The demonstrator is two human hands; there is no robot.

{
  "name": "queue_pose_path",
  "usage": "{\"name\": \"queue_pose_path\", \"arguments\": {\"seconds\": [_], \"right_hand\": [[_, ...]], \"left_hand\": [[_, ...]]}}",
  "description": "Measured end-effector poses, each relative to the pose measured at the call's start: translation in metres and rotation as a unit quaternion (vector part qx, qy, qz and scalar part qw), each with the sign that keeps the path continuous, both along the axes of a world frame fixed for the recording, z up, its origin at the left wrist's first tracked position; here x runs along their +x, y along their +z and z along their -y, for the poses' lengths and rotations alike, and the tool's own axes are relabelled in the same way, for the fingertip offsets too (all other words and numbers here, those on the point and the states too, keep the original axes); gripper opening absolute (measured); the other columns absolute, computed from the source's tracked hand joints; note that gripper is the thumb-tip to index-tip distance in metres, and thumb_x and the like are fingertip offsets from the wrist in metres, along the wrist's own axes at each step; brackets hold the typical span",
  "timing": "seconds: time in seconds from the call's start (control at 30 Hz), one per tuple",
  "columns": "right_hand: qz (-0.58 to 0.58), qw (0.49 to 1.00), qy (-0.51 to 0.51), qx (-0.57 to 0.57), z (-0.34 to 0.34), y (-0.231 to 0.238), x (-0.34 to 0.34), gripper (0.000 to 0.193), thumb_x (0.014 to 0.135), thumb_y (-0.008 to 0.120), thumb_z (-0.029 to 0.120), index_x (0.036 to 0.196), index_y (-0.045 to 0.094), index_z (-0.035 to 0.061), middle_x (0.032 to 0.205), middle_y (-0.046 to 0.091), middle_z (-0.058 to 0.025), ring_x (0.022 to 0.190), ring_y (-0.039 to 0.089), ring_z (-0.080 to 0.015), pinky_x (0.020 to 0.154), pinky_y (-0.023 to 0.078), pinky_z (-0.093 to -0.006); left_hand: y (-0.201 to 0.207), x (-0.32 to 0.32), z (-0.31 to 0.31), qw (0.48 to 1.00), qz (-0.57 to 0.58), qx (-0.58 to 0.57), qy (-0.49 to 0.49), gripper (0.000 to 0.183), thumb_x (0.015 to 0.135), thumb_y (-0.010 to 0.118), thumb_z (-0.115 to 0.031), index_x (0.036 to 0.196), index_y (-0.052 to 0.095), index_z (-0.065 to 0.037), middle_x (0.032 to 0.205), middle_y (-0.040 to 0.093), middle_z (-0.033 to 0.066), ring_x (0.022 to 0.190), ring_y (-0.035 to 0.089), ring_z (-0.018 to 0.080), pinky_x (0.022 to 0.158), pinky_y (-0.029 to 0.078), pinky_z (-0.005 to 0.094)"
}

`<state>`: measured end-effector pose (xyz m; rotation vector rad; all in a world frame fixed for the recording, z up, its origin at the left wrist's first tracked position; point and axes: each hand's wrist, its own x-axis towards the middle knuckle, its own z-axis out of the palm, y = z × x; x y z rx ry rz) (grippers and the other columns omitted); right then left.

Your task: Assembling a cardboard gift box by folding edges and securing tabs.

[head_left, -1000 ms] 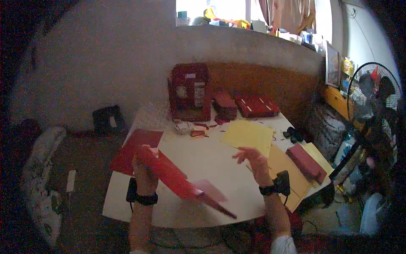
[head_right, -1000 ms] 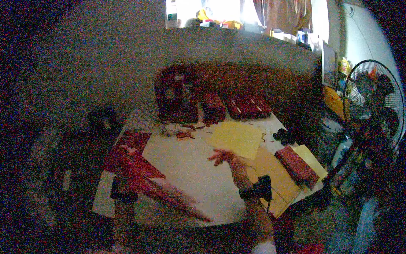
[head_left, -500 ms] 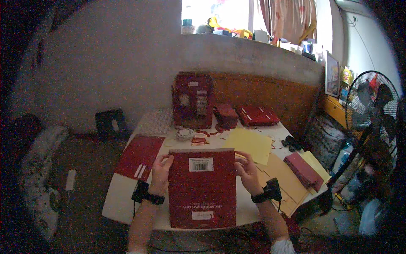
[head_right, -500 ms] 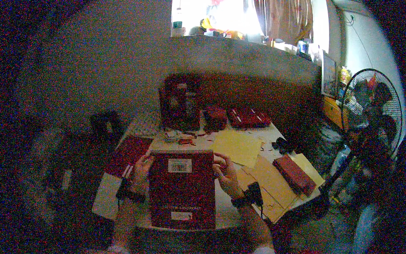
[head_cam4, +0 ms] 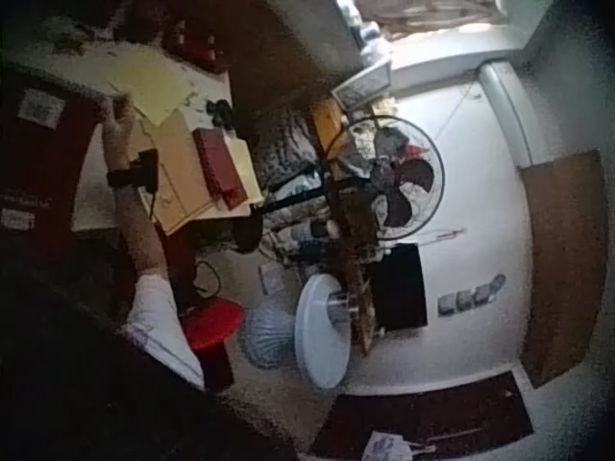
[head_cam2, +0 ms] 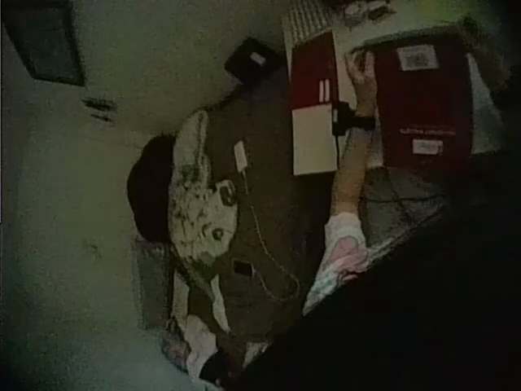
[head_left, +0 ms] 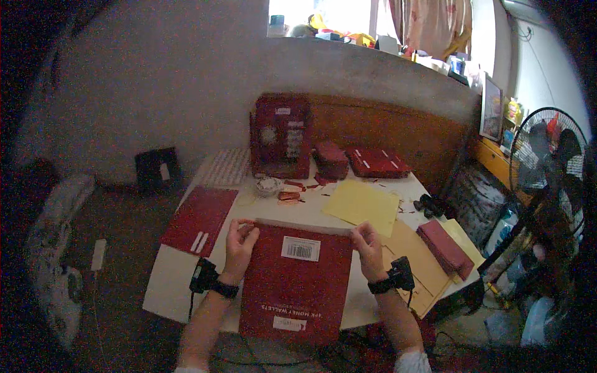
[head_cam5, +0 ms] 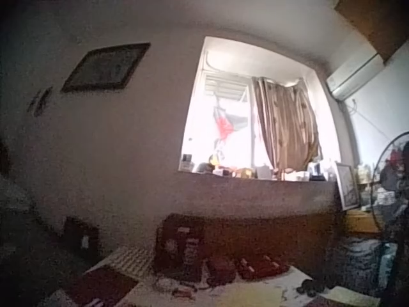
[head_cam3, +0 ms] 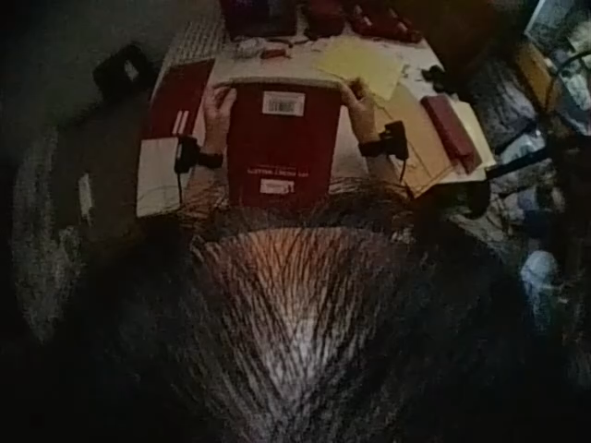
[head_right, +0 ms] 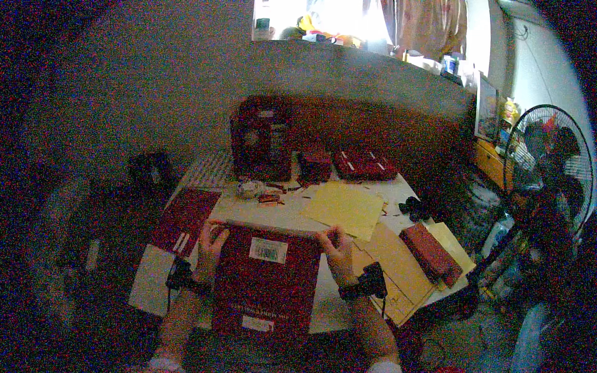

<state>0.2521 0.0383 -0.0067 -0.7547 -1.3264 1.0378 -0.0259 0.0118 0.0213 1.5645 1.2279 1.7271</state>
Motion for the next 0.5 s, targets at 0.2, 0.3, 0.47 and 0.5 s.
{"name": "queue_pose_path", "arguments": {"seconds": [0.2, 0.3, 0.47, 0.5], "right_hand": [[-0.081, 0.974, 0.157, -0.143, -0.005, 0.004, 0.014, 0.014, 0.090, 0.054, 0.023, 0.086, 0.050, 0.0095, 0.078, 0.050, 0.0040, 0.071, 0.047, -0.0055, 0.060, 0.038, -0.0211], [0.089, 0.944, 0.260, -0.181, -0.002, 0.010, 0.016, 0.018, 0.091, 0.052, 0.028, 0.089, 0.052, 0.0098, 0.077, 0.048, 0.0050, 0.071, 0.045, -0.0054, 0.059, 0.036, -0.0206], [0.190, 0.918, 0.316, -0.145, 0.011, 0.020, -0.010, 0.024, 0.091, 0.052, 0.034, 0.095, 0.055, 0.0102, 0.077, 0.047, 0.0058, 0.072, 0.043, -0.0052, 0.061, 0.037, -0.0204], [0.189, 0.919, 0.315, -0.146, 0.012, 0.020, -0.012, 0.024, 0.091, 0.052, 0.034, 0.095, 0.055, 0.0102, 0.077, 0.047, 0.0058, 0.072, 0.043, -0.0052, 0.061, 0.037, -0.0204]], "left_hand": [[0.005, 0.002, 0.004, 0.996, -0.030, -0.064, -0.058, 0.018, 0.085, 0.058, -0.007, 0.102, 0.052, -0.004, 0.093, 0.059, 0.0038, 0.090, 0.055, 0.0102, 0.081, 0.044, 0.0257], [0.008, 0.003, 0.007, 0.983, -0.061, -0.120, -0.125, 0.019, 0.084, 0.059, -0.007, 0.103, 0.055, -0.002, 0.097, 0.060, 0.0045, 0.093, 0.056, 0.0111, 0.083, 0.045, 0.0263], [0.003, 0.019, 0.007, 0.956, -0.054, -0.174, -0.228, 0.019, 0.085, 0.058, -0.006, 0.103, 0.058, -0.001, 0.101, 0.060, 0.0053, 0.095, 0.056, 0.0118, 0.084, 0.045, 0.0261], [0.004, 0.024, 0.010, 0.943, -0.046, -0.202, -0.259, 0.020, 0.085, 0.058, -0.006, 0.105, 0.058, -0.001, 0.101, 0.060, 0.0054, 0.095, 0.056, 0.0123, 0.085, 0.046, 0.0268]]}}
